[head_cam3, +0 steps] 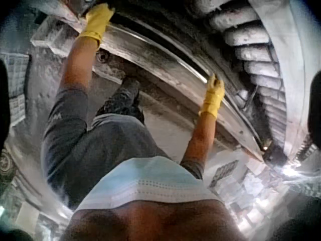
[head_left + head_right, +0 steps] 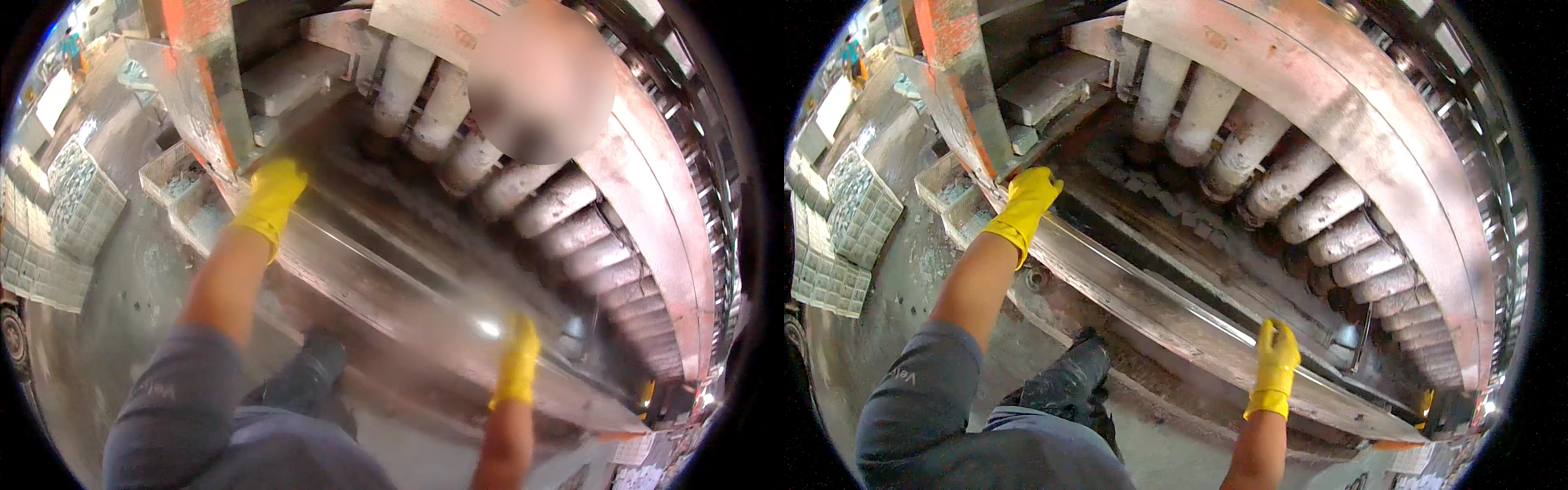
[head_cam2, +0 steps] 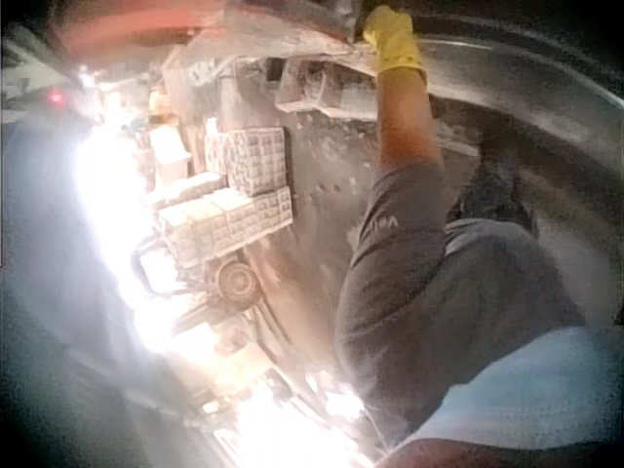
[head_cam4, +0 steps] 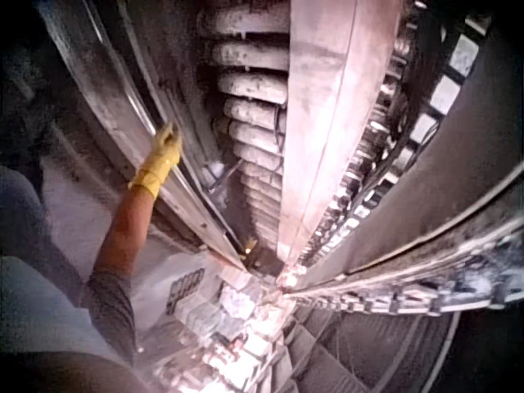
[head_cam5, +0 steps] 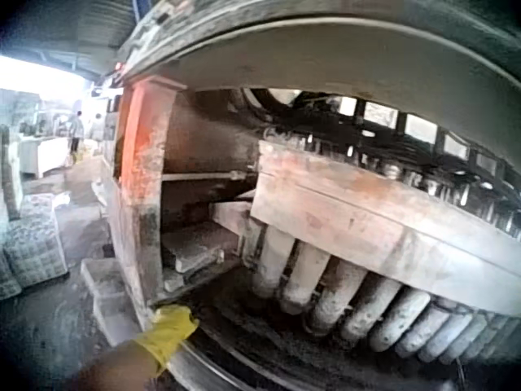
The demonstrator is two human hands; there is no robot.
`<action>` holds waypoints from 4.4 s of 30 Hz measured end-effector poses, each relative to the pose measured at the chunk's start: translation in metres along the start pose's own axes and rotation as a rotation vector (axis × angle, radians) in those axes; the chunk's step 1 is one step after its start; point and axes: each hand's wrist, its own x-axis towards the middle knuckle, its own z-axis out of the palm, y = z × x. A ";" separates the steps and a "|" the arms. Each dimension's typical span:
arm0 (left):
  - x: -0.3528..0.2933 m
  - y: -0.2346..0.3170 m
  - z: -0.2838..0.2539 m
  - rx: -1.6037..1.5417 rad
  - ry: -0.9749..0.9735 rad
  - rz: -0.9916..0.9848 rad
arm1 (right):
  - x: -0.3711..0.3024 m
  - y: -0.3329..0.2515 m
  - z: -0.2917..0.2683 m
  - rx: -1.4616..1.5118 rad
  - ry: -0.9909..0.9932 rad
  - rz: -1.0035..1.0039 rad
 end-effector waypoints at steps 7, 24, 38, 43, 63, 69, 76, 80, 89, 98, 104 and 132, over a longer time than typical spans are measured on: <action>-0.007 0.012 -0.023 0.049 -0.047 -0.008 | 0.045 0.100 -0.033 -0.077 -0.252 0.455; 0.018 0.026 -0.038 0.110 -0.147 -0.042 | 0.083 0.105 -0.035 -0.295 -0.282 0.189; 0.023 0.001 -0.065 0.127 -0.199 -0.065 | 0.071 0.040 -0.030 -0.216 -0.221 0.293; 0.018 0.002 -0.061 0.113 -0.179 -0.047 | 0.063 0.044 -0.039 -0.230 -0.237 0.385; -0.001 -0.020 -0.062 0.003 -0.189 -0.070 | 0.026 0.038 -0.035 -0.085 -0.025 0.349; 0.001 -0.023 -0.052 0.045 -0.150 -0.049 | 0.024 0.045 -0.033 -0.040 -0.040 0.389; 0.008 -0.026 -0.043 0.054 -0.133 -0.064 | 0.025 0.027 -0.034 0.018 -0.061 0.502; 0.005 -0.023 -0.045 0.064 -0.129 -0.063 | 0.029 0.035 -0.033 0.061 -0.071 0.551; 0.006 -0.023 -0.047 0.070 -0.136 -0.066 | 0.031 0.042 -0.024 0.072 -0.078 0.570; 0.019 -0.043 -0.032 0.079 -0.092 -0.014 | 0.025 0.030 -0.021 -0.107 -0.038 0.474; 0.023 -0.046 -0.032 0.094 -0.113 0.026 | 0.025 0.049 -0.009 -0.210 0.008 0.421; 0.017 -0.049 -0.040 0.080 -0.090 -0.045 | 0.034 0.061 -0.007 -0.175 0.044 0.335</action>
